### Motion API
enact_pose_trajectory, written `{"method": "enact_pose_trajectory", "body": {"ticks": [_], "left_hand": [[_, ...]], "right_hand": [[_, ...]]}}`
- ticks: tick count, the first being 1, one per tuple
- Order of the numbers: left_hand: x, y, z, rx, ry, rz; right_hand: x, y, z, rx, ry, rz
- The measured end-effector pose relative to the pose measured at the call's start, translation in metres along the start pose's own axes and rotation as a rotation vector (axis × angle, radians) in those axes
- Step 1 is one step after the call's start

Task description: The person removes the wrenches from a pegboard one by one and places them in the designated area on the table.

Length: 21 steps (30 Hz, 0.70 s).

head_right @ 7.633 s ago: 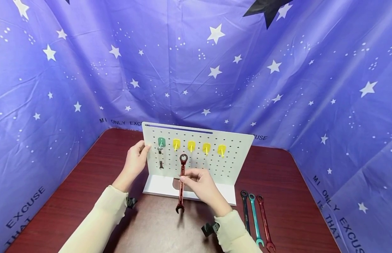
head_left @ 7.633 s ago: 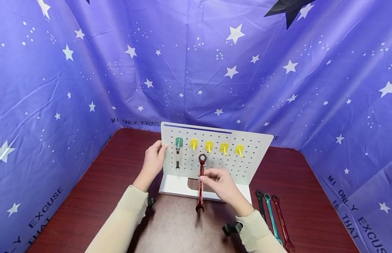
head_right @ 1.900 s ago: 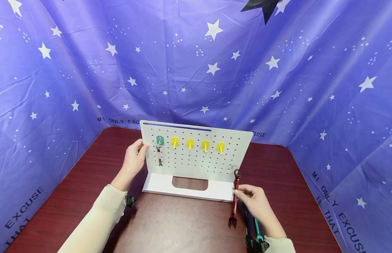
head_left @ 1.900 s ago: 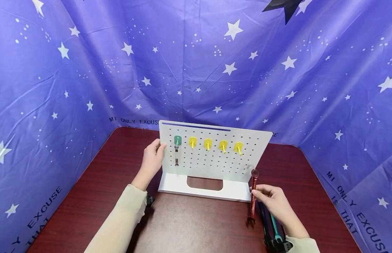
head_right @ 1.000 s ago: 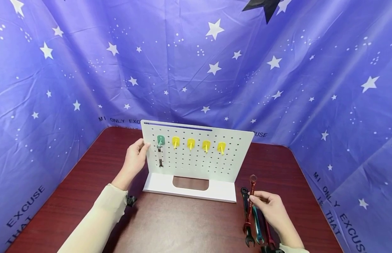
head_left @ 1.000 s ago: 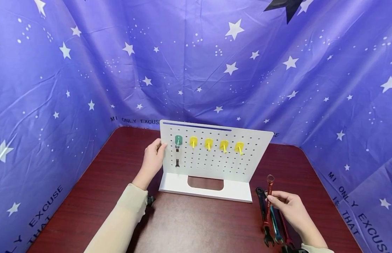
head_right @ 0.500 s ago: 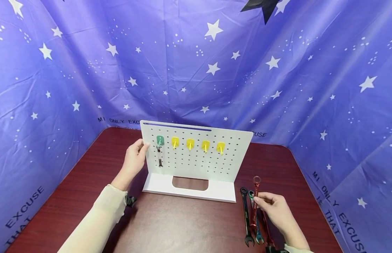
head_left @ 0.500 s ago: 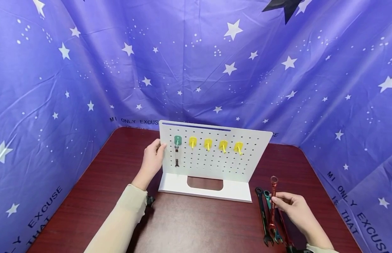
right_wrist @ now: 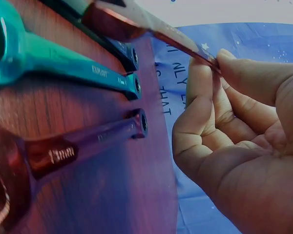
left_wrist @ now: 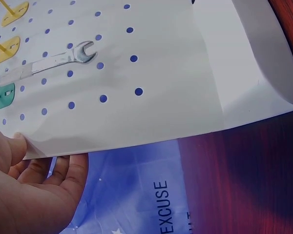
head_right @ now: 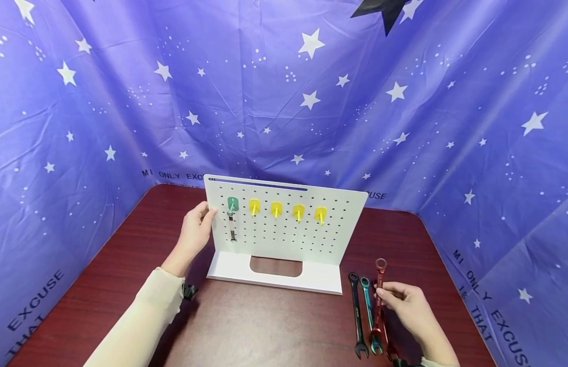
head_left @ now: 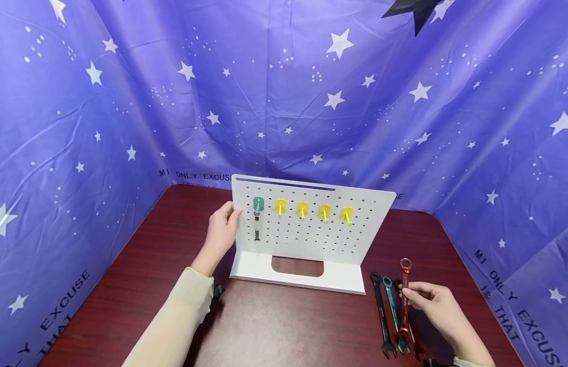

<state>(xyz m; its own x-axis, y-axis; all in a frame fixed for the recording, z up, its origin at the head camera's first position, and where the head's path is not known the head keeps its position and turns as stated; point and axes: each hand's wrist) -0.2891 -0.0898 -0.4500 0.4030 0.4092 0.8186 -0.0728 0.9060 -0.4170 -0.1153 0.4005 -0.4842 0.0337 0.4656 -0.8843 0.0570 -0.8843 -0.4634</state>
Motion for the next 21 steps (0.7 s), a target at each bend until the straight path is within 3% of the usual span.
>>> {"method": "enact_pose_trajectory", "body": {"ticks": [10,21], "left_hand": [[0.001,0.000,0.000,-0.001,0.003,-0.002],[0.001,0.000,0.000,-0.002,0.000,-0.005]], "right_hand": [[0.004,-0.008,-0.004,-0.014,0.030,0.006],[0.009,-0.018,-0.006,-0.029,0.118,-0.020]]}}
Point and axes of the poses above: each hand's wrist, its own z-axis towards the middle knuckle, its own y-axis out of the palm, x = y × z, and after that the axes turned 10 degrees about -x, right-handed
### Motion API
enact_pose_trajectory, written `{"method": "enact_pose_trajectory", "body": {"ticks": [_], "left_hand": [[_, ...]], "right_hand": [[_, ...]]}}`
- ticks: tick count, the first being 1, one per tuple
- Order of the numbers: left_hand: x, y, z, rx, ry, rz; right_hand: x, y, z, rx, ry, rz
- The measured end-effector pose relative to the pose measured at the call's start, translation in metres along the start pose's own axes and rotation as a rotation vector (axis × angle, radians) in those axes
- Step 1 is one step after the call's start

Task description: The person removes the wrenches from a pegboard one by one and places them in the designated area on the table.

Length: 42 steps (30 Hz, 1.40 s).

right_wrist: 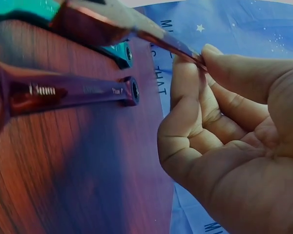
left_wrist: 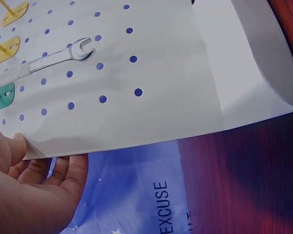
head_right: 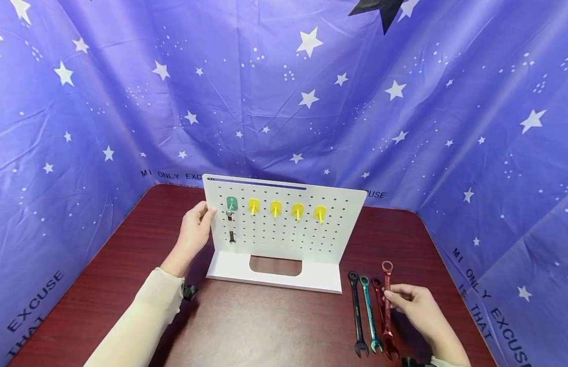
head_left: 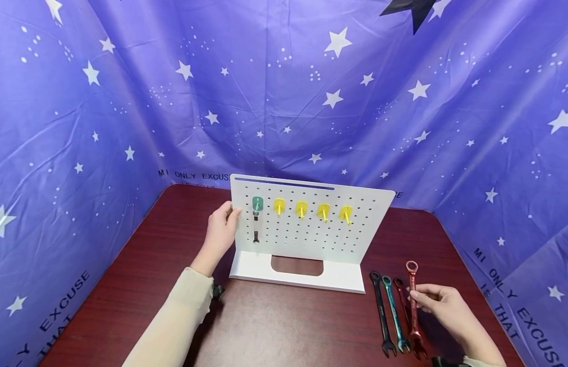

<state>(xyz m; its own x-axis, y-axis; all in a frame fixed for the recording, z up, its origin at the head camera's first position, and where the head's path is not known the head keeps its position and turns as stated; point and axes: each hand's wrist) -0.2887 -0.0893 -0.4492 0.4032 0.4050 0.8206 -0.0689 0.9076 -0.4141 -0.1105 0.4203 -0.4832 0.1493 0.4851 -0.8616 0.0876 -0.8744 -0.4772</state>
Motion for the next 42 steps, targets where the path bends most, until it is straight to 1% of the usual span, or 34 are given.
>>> {"method": "enact_pose_trajectory", "body": {"ticks": [7,11,14,17,21,27,35,42], "left_hand": [[0.000,0.000,0.001,0.004,-0.005,0.008],[-0.001,0.000,0.001,-0.002,-0.004,-0.004],[-0.001,0.000,0.000,-0.002,-0.002,-0.005],[-0.002,0.000,0.001,0.000,0.003,-0.004],[-0.004,0.001,0.002,0.004,0.007,-0.004],[-0.004,0.001,0.001,-0.004,-0.002,-0.012],[-0.004,0.001,0.002,-0.001,-0.007,-0.012],[-0.004,0.001,0.002,-0.006,-0.003,-0.011]], "right_hand": [[0.002,-0.004,-0.001,-0.009,-0.007,-0.006],[0.003,-0.006,-0.003,-0.011,0.028,-0.057],[0.005,-0.008,-0.004,-0.027,0.054,-0.084],[0.006,-0.009,-0.005,-0.051,0.064,-0.085],[0.009,-0.011,-0.005,-0.085,0.057,-0.080],[0.013,-0.016,-0.005,-0.143,0.050,-0.082],[0.018,-0.019,-0.003,-0.145,0.094,-0.117],[0.021,-0.020,-0.003,-0.172,0.092,-0.122]]}}
Point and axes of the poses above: each hand's wrist, its own z-axis towards the middle knuckle, its own y-axis out of the palm, x = y × z, and after that the axes turned 10 degrees about -x, right-handed
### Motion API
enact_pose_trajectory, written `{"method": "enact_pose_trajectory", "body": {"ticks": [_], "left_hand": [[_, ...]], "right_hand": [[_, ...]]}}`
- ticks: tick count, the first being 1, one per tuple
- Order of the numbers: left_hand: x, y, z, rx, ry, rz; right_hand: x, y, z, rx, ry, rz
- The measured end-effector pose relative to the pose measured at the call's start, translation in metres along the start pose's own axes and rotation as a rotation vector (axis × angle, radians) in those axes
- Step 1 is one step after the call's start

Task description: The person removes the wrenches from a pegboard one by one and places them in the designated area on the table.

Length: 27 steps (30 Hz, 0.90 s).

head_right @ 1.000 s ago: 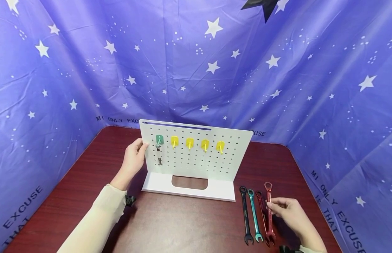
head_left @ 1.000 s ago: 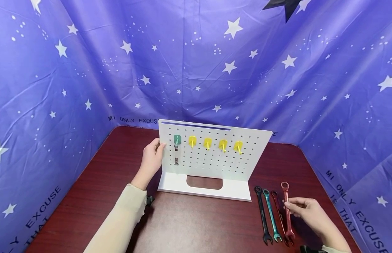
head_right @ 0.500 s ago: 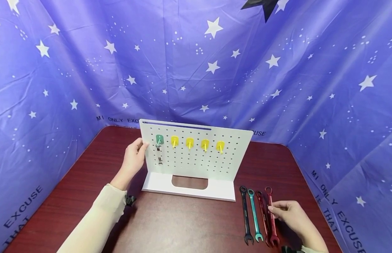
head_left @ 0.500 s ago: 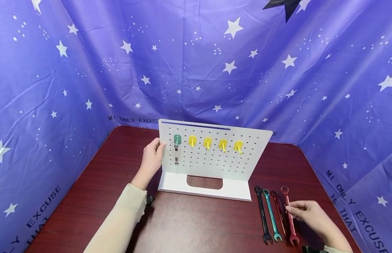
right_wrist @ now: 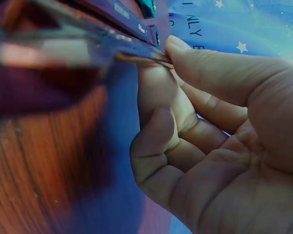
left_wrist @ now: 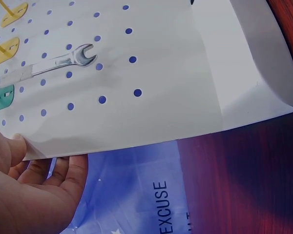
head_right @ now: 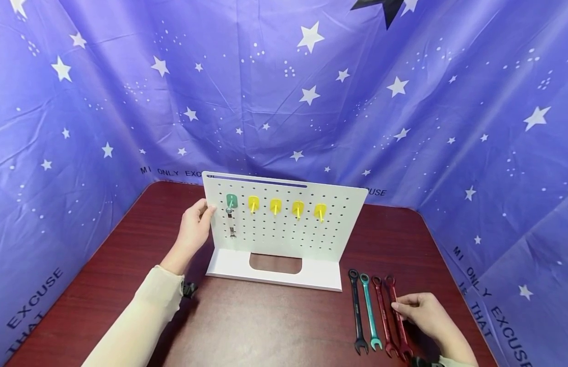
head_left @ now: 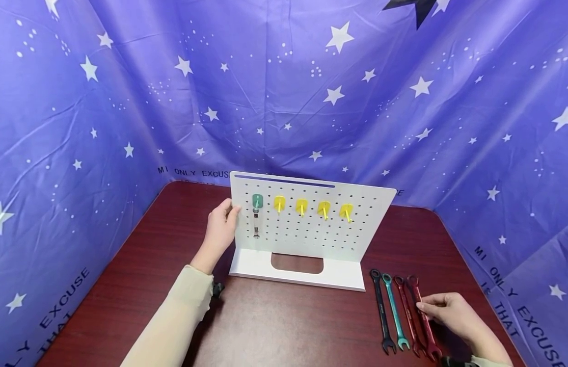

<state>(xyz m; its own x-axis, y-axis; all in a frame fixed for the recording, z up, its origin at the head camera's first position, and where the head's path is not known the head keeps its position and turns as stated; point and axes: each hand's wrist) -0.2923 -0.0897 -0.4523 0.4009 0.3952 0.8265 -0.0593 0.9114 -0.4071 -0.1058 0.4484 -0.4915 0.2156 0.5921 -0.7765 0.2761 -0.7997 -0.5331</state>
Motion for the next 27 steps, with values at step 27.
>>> {"method": "enact_pose_trajectory", "body": {"ticks": [27], "left_hand": [[0.0005,0.0002,-0.0007,0.012,0.021,-0.002]], "right_hand": [[0.0001,0.0036,0.0053,0.127,0.149,-0.178]]}}
Point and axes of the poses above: each hand's wrist, its own z-axis towards the middle knuckle, its own y-axis out of the palm, x = y × z, and after that the axes turned 10 degrees about -x, right-handed
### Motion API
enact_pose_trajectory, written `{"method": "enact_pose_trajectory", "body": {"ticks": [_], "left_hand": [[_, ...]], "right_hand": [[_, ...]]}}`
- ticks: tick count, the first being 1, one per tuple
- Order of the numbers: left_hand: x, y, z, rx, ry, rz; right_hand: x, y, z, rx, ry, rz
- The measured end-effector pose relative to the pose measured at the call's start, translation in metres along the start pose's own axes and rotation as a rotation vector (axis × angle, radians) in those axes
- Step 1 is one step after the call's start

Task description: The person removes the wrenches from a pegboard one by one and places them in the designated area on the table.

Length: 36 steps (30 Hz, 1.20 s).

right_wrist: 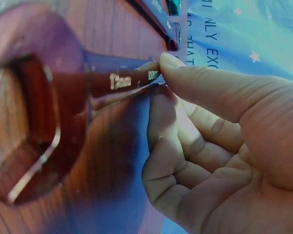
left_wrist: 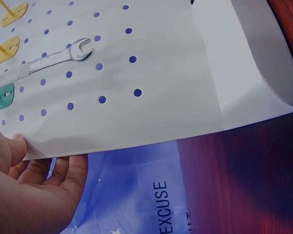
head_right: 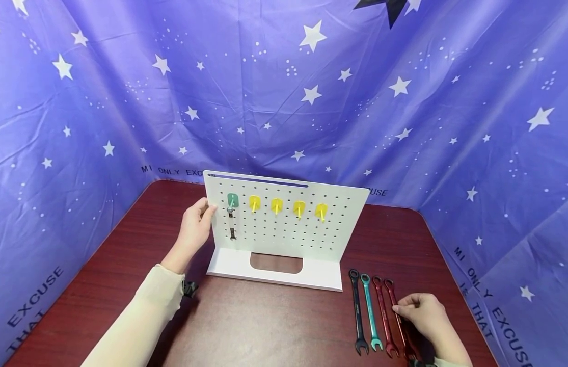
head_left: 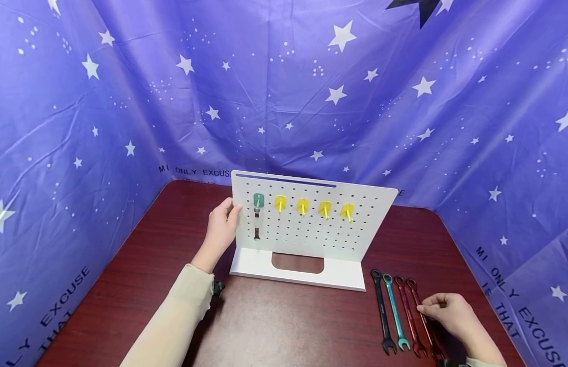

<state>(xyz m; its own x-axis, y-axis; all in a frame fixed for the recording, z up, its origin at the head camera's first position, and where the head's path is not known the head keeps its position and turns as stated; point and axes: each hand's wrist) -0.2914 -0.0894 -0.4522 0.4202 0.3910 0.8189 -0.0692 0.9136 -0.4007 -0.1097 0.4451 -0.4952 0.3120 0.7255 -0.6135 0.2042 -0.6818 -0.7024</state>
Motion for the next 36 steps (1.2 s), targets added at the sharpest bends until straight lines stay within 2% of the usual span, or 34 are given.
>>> {"method": "enact_pose_trajectory", "body": {"ticks": [3,7,13,22,29,36], "left_hand": [[0.000,0.000,0.000,0.000,0.001,-0.001],[-0.001,-0.001,0.000,0.003,0.000,0.000],[0.000,-0.002,0.000,0.010,-0.001,0.009],[0.000,0.000,0.001,0.001,-0.010,-0.005],[0.000,0.000,0.001,0.000,-0.012,-0.003],[0.001,0.000,-0.001,0.001,-0.014,0.004]], "right_hand": [[-0.002,-0.002,-0.001,0.018,-0.003,-0.032],[-0.008,-0.002,-0.003,0.113,-0.033,-0.062],[-0.022,0.006,-0.002,0.222,-0.100,-0.025],[-0.058,0.025,-0.005,0.253,-0.194,0.101],[-0.073,0.032,-0.002,0.323,-0.287,0.036],[-0.078,0.039,0.001,0.312,-0.338,0.062]]}}
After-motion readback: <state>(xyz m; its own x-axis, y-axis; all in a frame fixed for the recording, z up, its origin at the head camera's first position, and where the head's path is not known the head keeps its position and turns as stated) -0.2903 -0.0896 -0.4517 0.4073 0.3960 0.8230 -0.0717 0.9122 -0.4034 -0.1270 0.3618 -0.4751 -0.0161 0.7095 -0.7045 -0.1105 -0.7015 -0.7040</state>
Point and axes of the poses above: each hand's wrist, its own z-axis towards the middle knuckle, its own y-axis out of the palm, x = y × z, and after that the axes turned 10 degrees about -x, right-handed
